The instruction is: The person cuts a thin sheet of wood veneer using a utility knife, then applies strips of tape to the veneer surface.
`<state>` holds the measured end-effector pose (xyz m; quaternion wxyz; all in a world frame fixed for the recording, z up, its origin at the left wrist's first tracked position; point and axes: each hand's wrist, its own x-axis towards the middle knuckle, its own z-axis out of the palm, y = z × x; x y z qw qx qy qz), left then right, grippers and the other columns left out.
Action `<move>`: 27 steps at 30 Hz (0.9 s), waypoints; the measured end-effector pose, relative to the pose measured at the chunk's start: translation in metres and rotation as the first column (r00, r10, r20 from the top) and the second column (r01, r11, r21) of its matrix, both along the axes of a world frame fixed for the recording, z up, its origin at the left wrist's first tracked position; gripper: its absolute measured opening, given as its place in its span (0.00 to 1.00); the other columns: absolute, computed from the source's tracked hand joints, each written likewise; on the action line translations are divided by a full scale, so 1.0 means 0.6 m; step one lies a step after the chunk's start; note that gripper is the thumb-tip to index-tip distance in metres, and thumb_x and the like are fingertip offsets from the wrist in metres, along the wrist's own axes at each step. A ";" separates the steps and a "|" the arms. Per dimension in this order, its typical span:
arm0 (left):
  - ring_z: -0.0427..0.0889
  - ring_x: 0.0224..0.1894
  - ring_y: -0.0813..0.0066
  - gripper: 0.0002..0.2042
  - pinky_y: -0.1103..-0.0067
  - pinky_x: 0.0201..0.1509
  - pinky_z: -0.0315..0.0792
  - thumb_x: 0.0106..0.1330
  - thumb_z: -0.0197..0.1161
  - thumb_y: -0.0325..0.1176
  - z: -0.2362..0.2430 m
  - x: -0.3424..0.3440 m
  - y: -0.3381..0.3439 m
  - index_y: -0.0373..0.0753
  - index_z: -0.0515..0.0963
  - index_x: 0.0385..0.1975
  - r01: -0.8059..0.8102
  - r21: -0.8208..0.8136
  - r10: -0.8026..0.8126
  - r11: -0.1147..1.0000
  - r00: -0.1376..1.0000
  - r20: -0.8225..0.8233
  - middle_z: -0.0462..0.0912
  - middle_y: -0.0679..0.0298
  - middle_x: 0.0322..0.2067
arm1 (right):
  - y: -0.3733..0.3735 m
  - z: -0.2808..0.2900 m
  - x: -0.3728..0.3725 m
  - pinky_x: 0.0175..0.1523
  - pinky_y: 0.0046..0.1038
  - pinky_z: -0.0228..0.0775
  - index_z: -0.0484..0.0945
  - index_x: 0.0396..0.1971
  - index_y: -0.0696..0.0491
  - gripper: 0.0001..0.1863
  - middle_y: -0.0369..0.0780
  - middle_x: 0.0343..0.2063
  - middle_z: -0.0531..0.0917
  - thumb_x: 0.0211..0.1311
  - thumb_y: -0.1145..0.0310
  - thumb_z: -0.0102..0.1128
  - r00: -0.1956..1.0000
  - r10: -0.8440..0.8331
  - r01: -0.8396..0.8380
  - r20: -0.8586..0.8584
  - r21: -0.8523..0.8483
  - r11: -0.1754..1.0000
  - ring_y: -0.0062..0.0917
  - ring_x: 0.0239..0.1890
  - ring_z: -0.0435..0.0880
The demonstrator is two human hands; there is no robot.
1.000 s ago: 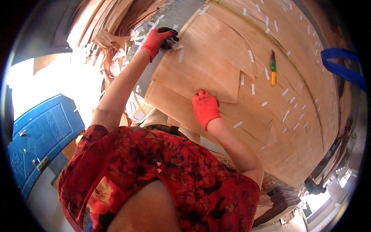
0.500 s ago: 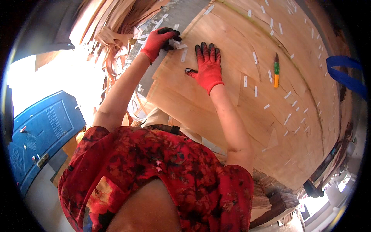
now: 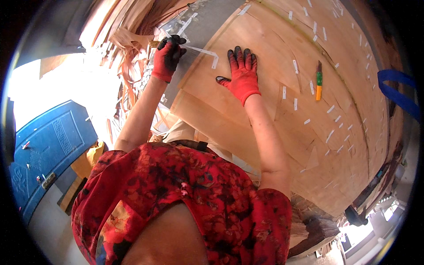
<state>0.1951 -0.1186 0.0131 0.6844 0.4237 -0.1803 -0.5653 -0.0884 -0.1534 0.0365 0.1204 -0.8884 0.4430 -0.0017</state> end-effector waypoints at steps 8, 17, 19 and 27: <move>0.79 0.41 0.67 0.16 0.68 0.54 0.76 0.74 0.57 0.40 0.028 0.138 0.096 0.35 0.76 0.54 -0.155 0.006 0.153 0.988 0.979 0.134 0.82 0.52 0.50 | 0.003 -0.007 0.002 0.78 0.52 0.29 0.53 0.75 0.51 0.55 0.46 0.76 0.51 0.55 0.33 0.62 1.000 0.014 -0.014 -0.004 -0.026 1.000 0.50 0.77 0.46; 0.73 0.63 0.66 0.05 0.71 0.67 0.65 0.58 0.64 0.21 0.215 0.184 0.240 0.35 0.84 0.33 0.172 0.376 -0.402 0.911 0.581 0.708 0.75 0.57 0.63 | 0.033 0.024 -0.011 0.74 0.49 0.46 0.66 0.68 0.45 0.41 0.44 0.71 0.62 0.57 0.46 0.67 0.960 -0.061 0.097 0.274 -0.122 0.988 0.48 0.73 0.56; 0.72 0.65 0.60 0.04 0.68 0.69 0.64 0.57 0.66 0.24 0.177 0.152 0.270 0.37 0.83 0.31 0.436 0.251 -0.402 0.864 0.298 0.866 0.74 0.56 0.64 | 0.103 0.063 -0.014 0.70 0.48 0.55 0.73 0.63 0.44 0.34 0.42 0.67 0.68 0.55 0.52 0.69 0.911 -0.068 0.139 0.407 -0.146 0.980 0.46 0.69 0.62; 0.69 0.66 0.50 0.07 0.66 0.69 0.64 0.56 0.68 0.31 0.097 0.013 0.245 0.39 0.85 0.34 0.327 0.302 -0.418 0.895 0.383 0.824 0.70 0.49 0.66 | 0.363 0.032 -0.045 0.48 0.31 0.75 0.82 0.51 0.49 0.18 0.39 0.42 0.86 0.61 0.66 0.67 0.471 -0.793 0.359 0.387 0.737 0.573 0.29 0.41 0.84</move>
